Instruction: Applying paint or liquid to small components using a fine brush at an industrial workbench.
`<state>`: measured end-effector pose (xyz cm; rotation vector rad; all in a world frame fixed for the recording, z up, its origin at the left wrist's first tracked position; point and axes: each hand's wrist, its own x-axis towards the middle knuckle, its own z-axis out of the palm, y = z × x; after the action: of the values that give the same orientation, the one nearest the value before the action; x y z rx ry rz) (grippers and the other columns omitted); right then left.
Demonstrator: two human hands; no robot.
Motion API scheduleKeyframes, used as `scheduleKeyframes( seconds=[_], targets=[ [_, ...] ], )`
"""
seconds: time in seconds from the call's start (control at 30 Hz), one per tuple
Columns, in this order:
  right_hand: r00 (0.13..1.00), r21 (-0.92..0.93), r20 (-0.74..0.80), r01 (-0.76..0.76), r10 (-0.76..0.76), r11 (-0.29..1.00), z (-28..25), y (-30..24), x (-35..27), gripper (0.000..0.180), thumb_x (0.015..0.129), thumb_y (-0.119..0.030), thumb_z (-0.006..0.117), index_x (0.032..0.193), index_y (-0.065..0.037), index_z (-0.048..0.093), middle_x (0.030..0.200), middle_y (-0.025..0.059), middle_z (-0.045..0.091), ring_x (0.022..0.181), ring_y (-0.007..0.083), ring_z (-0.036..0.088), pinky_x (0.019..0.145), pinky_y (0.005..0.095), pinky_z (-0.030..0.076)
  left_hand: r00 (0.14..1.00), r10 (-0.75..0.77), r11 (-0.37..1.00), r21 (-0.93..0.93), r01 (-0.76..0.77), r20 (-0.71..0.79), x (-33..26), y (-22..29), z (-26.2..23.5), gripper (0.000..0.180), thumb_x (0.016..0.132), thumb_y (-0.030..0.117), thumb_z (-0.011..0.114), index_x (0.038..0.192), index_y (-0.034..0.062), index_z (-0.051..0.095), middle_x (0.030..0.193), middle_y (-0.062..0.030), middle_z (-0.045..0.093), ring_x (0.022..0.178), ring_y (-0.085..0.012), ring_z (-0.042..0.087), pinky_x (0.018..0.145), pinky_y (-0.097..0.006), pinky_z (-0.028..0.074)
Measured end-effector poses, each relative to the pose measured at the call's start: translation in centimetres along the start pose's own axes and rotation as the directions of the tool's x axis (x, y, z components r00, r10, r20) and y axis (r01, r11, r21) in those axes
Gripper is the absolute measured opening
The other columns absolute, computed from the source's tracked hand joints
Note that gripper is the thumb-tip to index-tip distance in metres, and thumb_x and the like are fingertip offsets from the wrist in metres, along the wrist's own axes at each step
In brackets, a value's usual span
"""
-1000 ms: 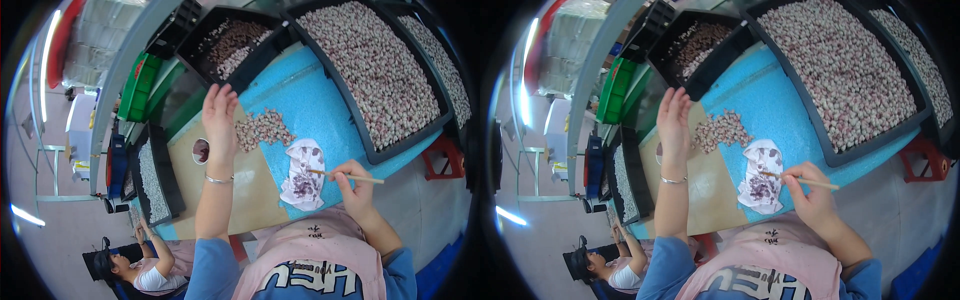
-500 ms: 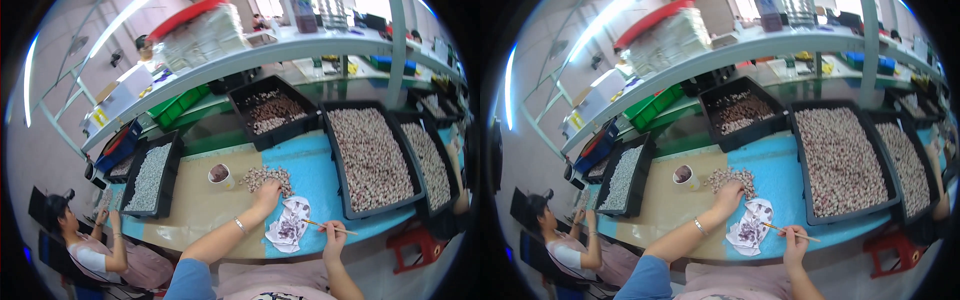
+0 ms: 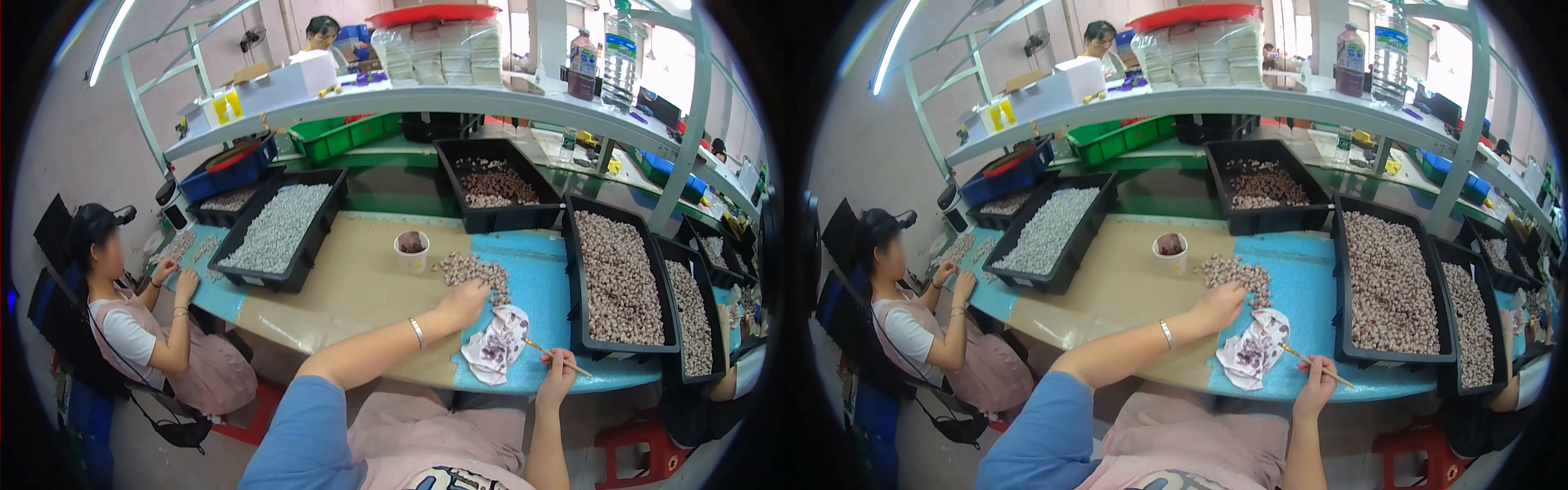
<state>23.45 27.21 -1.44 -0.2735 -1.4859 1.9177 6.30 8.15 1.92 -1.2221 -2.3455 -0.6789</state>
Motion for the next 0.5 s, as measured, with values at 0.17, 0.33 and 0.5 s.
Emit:
scheduleKeyframes(
  seconds=[0.17,0.33,0.5],
  targets=[
    [1.000,-0.015,-0.012,-0.008,0.008,1.000,-0.3,-0.2,-0.1,0.015,0.090,-0.013,0.047,0.085,0.000,0.051,0.073,0.0063,0.055,0.067,0.0106,0.052,0.065,0.0224,0.042,0.976,-0.219,0.931,-0.306,0.202,-0.022,-2.2,0.7,-3.6,0.009,0.078,0.006,0.055,0.084,0.0006,0.053,0.074,-0.0148,0.054,0.069,-0.0276,0.056,0.062,-0.036,0.046],
    [0.999,-0.056,0.004,-0.033,0.033,0.998,-0.4,-0.4,-0.5,0.015,0.090,-0.013,0.047,0.086,0.000,0.051,0.073,0.0063,0.055,0.066,0.0104,0.051,0.065,0.0220,0.041,0.875,-0.450,0.644,-0.613,0.457,0.180,-6.9,2.4,-4.1,0.014,0.087,0.011,0.052,0.096,0.0007,0.056,0.076,-0.0060,0.057,0.063,-0.0133,0.053,0.060,-0.027,0.046],
    [0.997,-0.159,-0.010,-0.081,0.081,0.984,1.0,-1.6,-0.5,0.014,0.090,-0.012,0.047,0.085,0.001,0.051,0.073,0.0065,0.056,0.067,0.0110,0.052,0.065,0.0227,0.042,0.655,-0.465,-0.211,-0.794,0.571,0.595,-9.1,5.0,-3.9,0.019,0.090,0.012,0.050,0.104,0.0001,0.053,0.083,-0.0027,0.058,0.067,-0.0072,0.052,0.061,-0.021,0.046]
  ],
)
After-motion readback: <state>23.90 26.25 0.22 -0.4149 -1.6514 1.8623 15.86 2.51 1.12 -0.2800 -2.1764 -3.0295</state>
